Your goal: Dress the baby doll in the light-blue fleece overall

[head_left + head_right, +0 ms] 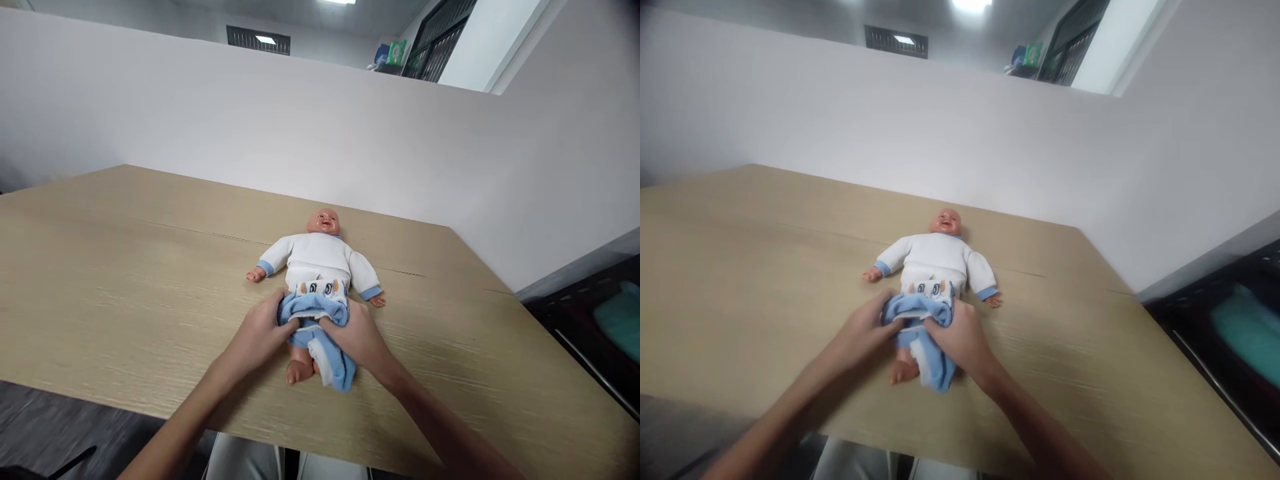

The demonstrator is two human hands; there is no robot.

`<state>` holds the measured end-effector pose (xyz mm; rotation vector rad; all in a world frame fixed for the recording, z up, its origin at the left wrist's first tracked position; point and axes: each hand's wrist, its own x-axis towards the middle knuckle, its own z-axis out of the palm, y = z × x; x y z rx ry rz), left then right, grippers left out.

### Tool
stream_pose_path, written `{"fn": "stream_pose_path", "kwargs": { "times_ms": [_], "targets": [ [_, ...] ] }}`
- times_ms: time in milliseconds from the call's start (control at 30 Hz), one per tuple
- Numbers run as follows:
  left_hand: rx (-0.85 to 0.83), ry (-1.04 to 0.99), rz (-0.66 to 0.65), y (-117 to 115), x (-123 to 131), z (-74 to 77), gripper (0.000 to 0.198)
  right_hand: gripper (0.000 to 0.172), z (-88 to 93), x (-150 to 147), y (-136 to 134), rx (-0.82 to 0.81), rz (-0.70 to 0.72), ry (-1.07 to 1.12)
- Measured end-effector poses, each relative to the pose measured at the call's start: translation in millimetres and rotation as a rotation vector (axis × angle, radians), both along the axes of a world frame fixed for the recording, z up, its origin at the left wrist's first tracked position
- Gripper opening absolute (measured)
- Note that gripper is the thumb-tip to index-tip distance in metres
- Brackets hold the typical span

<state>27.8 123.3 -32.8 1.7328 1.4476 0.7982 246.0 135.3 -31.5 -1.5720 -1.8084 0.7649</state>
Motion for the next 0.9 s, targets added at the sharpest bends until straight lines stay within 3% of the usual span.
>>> {"fn": "stream_pose_path", "kwargs": {
  "times_ms": [133, 300, 433, 667, 800, 900],
  "targets": [
    [-0.027, -0.126, -0.046, -9, -6, 10.7, 0.023, 0.014, 25.0, -1, -6, -0.084, 0.098, 0.007],
    [-0.179, -0.409, -0.093, -57, -9, 6.3, 0.027, 0.007, 51.9, -3, -43, -0.16, 0.337, 0.088],
    [-0.245, -0.372, -0.048, -82, -6, -13.4, 0.028, 0.011, 43.0, -4, -54, -0.138, 0.358, -0.038],
    [-0.25, -0.017, -0.053, -80, -4, -29.5, 0.021, 0.004, 19.4, -8, -55, -0.035, 0.277, -0.213],
    [-0.15, -0.003, -0.059, -80, 0, -37.2, 0.02, 0.026, 14.5, -7, -60, -0.089, 0.21, -0.291],
    [-0.143, -0.129, -0.058, -81, 2, -41.9, 0.025, 0.038, 9.8, -5, -59, -0.128, 0.246, -0.215]
  ]
}}
